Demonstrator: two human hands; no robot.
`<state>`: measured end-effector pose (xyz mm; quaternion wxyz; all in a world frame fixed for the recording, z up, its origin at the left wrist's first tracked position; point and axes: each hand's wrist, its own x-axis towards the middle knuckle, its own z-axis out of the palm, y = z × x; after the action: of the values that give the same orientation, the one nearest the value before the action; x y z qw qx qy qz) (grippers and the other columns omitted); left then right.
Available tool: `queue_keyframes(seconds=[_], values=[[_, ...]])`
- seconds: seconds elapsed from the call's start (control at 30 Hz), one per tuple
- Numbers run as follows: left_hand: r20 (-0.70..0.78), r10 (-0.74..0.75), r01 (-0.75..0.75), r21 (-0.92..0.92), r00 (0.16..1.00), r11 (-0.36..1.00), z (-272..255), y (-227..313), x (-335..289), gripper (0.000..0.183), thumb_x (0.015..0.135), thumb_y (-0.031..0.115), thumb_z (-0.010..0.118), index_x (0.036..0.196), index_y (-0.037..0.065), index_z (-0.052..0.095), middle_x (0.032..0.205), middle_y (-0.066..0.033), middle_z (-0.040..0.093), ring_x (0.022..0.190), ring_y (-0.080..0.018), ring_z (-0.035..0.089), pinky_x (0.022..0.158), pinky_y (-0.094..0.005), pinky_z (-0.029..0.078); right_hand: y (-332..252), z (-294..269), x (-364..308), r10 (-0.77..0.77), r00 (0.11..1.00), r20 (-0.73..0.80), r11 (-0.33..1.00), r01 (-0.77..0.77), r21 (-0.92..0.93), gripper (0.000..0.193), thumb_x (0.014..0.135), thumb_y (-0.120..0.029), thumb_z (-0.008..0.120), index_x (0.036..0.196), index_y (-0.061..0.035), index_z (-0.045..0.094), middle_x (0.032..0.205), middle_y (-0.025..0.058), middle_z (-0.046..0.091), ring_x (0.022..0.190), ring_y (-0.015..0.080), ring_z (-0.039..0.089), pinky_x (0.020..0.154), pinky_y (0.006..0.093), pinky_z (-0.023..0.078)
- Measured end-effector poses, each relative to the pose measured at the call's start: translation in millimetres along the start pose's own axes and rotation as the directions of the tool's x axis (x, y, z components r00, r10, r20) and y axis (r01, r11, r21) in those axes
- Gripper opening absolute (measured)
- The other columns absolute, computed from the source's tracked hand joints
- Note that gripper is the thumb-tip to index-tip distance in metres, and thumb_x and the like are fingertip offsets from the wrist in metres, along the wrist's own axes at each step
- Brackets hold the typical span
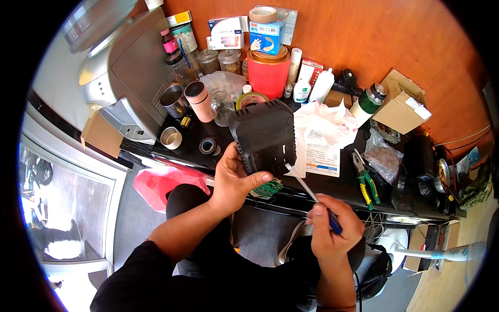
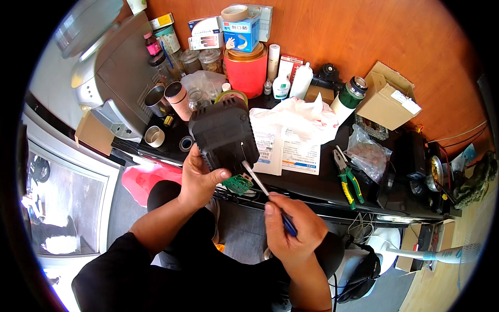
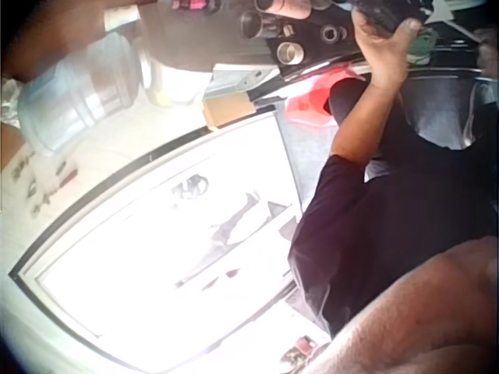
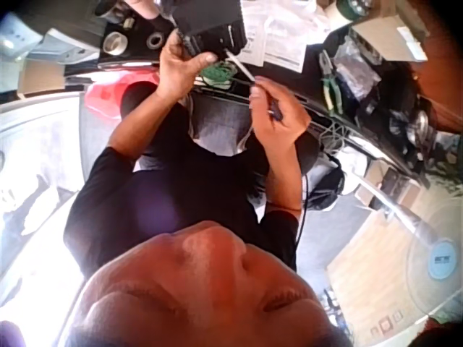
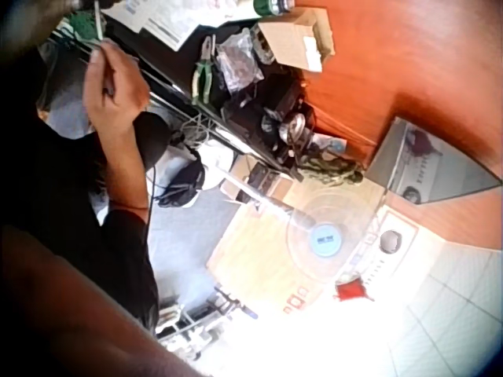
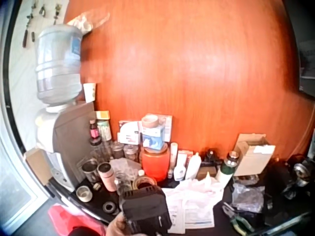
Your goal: The person manipulates a green circuit board and a black plastic battery casing, connecting wires and using a screwdriver to secure the components within the housing.
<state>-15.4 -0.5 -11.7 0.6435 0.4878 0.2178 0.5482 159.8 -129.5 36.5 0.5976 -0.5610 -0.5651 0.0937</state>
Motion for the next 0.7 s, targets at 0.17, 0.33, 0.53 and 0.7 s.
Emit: queue_keyframes(seconds=[0.17,0.33,0.53,0.7], values=[[0.009,-0.016,0.016,-0.026,1.0,1.0,4.4,-0.8,1.0,0.067,0.08,0.004,0.085,0.134,-0.002,0.046,0.131,-0.0107,0.061,0.122,-0.019,0.058,0.108,-0.035,0.044,0.2,8.7,4.0,-0.149,0.984,0.094,0.988,0.152,-0.027,0.018,0.08,0.005,0.077,0.096,0.0033,0.071,0.077,0.014,0.072,0.061,0.0202,0.07,0.054,0.026,0.052],[0.04,-0.012,0.014,-0.051,0.999,0.999,4.4,-4.7,1.7,0.068,0.08,0.004,0.084,0.135,-0.001,0.044,0.133,-0.011,0.059,0.123,-0.0193,0.057,0.108,-0.0353,0.044,6.3,16.3,5.9,-0.221,0.972,0.083,0.973,0.226,-0.053,0.019,0.08,0.005,0.077,0.097,0.0024,0.07,0.076,0.0126,0.071,0.06,0.0208,0.068,0.052,0.0263,0.051],[0.045,-0.009,0.012,-0.055,0.999,0.998,4.8,-1.5,-0.9,0.07,0.08,0.002,0.084,0.137,-0.002,0.044,0.133,-0.011,0.06,0.123,-0.0196,0.058,0.108,-0.0357,0.045,7.3,21.0,2.2,-0.225,0.972,0.066,0.971,0.229,-0.069,0.019,0.081,0.004,0.077,0.099,0.0023,0.07,0.079,0.0127,0.071,0.062,0.0216,0.069,0.054,0.0269,0.052],[0.058,0.004,-0.002,-0.022,0.998,1.0,2.8,0.5,1.0,0.069,0.08,-0.001,0.083,0.137,-0.002,0.044,0.132,-0.0115,0.06,0.122,-0.0201,0.059,0.108,-0.0356,0.045,6.1,25.7,-0.3,-0.244,0.966,0.081,0.958,0.253,-0.134,0.019,0.082,0.002,0.077,0.1,0.0016,0.07,0.08,0.0123,0.071,0.064,0.0221,0.069,0.055,0.0281,0.053]])
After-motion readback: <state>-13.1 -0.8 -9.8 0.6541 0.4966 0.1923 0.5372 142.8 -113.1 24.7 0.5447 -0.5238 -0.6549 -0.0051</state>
